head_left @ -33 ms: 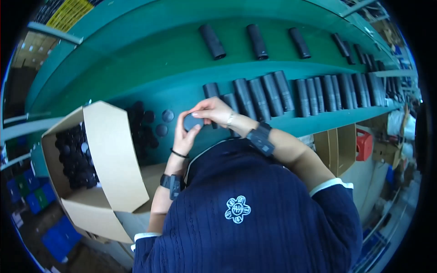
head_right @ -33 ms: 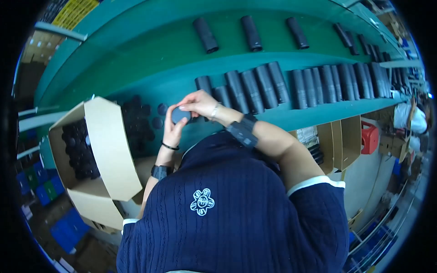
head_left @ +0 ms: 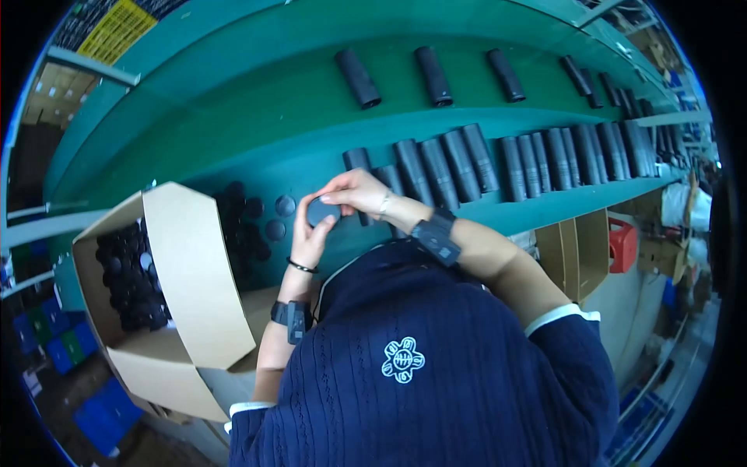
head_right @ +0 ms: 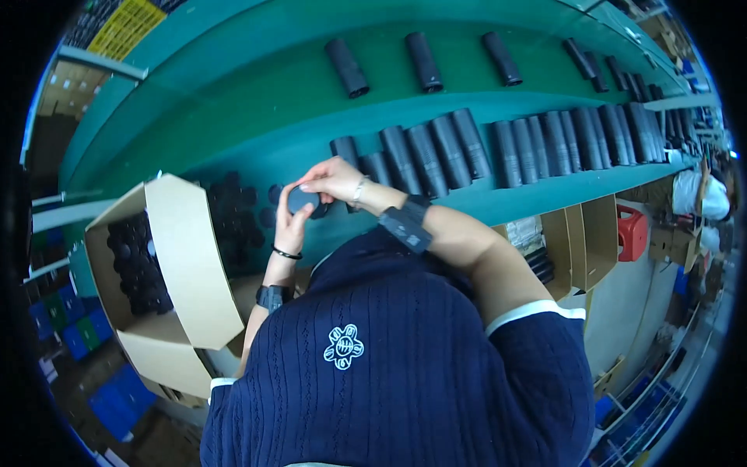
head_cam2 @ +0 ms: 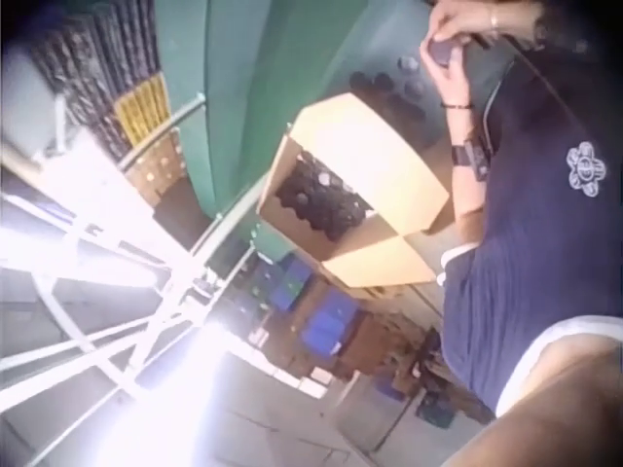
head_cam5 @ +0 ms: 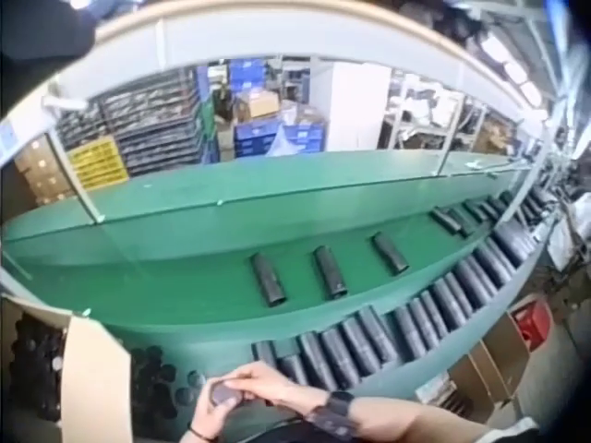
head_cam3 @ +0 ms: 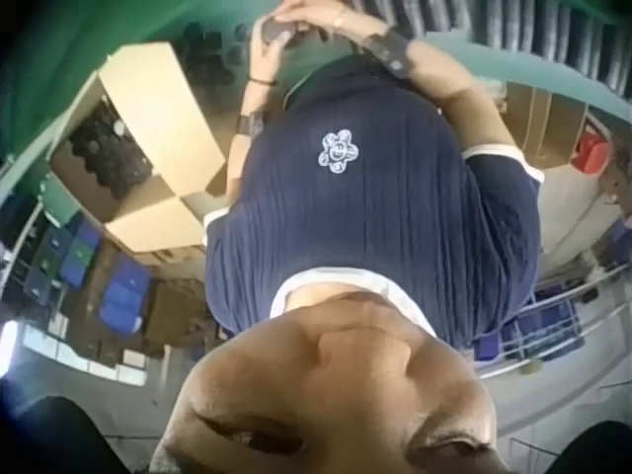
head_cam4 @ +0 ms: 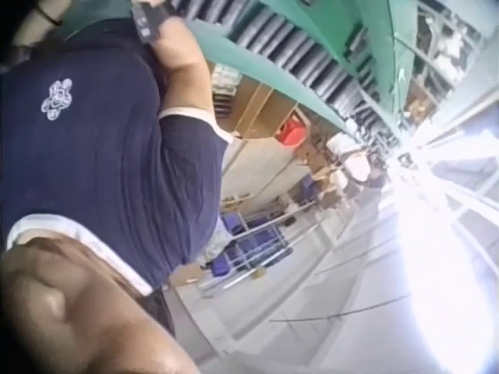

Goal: Sorting and packing binocular units from a conveyor belt into shipping boxes.

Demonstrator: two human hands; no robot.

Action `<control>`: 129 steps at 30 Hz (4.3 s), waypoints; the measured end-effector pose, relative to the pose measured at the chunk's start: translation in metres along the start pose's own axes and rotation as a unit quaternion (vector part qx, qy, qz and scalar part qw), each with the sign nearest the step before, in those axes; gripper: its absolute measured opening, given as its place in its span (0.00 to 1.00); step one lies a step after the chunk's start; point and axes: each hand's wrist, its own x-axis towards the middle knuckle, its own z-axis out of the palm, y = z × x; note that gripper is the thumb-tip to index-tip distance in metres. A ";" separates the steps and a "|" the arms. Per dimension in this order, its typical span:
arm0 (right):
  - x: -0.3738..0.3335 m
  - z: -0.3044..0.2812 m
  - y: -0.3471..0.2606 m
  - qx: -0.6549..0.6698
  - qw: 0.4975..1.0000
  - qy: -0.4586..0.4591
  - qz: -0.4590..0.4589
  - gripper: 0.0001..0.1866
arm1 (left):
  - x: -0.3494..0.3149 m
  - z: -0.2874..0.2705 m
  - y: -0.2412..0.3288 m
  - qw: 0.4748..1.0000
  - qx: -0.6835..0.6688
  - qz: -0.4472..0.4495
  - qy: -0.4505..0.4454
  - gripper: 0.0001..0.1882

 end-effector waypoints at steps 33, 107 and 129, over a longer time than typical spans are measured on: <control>-0.123 -0.145 0.008 -0.267 0.931 0.235 -0.083 0.13 | 0.065 0.022 -0.055 0.967 0.203 -0.030 -0.151 0.46; -0.136 -0.095 -0.011 -0.210 0.923 0.264 -0.186 0.41 | 0.081 0.111 0.001 0.942 -0.273 -0.157 -0.115 0.29; -0.215 -0.236 0.025 -0.576 0.524 0.619 0.100 0.37 | 0.104 0.114 -0.054 0.950 -0.143 -0.252 -0.116 0.36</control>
